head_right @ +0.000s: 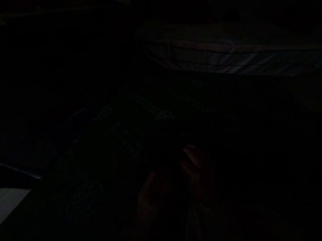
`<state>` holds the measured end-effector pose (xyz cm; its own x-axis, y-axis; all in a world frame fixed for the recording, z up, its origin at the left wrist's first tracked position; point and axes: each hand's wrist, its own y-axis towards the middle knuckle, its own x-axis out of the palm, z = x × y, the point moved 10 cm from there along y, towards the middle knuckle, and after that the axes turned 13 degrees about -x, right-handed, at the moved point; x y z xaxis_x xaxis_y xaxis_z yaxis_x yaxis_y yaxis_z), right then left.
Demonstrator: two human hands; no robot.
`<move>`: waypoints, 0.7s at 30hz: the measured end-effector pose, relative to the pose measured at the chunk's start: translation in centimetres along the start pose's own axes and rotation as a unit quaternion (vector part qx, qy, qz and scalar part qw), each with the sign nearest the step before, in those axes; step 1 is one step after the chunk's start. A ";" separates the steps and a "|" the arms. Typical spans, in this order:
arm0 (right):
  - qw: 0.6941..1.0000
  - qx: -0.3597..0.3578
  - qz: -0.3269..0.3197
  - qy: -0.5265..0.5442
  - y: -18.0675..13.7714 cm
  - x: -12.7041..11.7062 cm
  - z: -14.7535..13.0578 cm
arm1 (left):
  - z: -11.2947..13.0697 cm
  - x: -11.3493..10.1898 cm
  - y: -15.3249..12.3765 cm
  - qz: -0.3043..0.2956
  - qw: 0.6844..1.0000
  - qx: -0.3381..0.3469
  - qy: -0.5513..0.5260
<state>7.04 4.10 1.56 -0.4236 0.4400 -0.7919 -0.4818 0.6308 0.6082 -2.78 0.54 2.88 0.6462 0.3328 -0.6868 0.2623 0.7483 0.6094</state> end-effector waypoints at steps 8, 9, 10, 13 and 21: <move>0.999 -0.003 0.051 0.009 0.0 -0.4 0.1 | -0.3 0.7 -0.4 -0.018 1.000 -0.007 0.000; 0.998 -0.001 0.063 0.011 0.0 -0.6 0.2 | -0.3 0.5 -0.3 -0.010 1.000 -0.007 0.003; 0.997 0.004 0.074 0.013 -0.1 -0.9 0.3 | -0.2 0.4 -0.1 -0.004 1.000 -0.006 0.003; 0.995 0.018 0.097 0.020 -0.1 -1.4 0.6 | 0.2 -0.2 0.3 0.006 1.000 0.008 -0.007; 0.995 0.050 0.078 0.024 -0.5 -1.2 1.2 | 0.0 0.4 -0.1 -0.003 1.000 0.026 -0.007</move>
<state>8.66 4.03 2.14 -0.5249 0.5069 -0.6838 -0.3308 0.6187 0.7126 -2.54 0.56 2.58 0.6535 0.3200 -0.6859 0.3033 0.7196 0.6246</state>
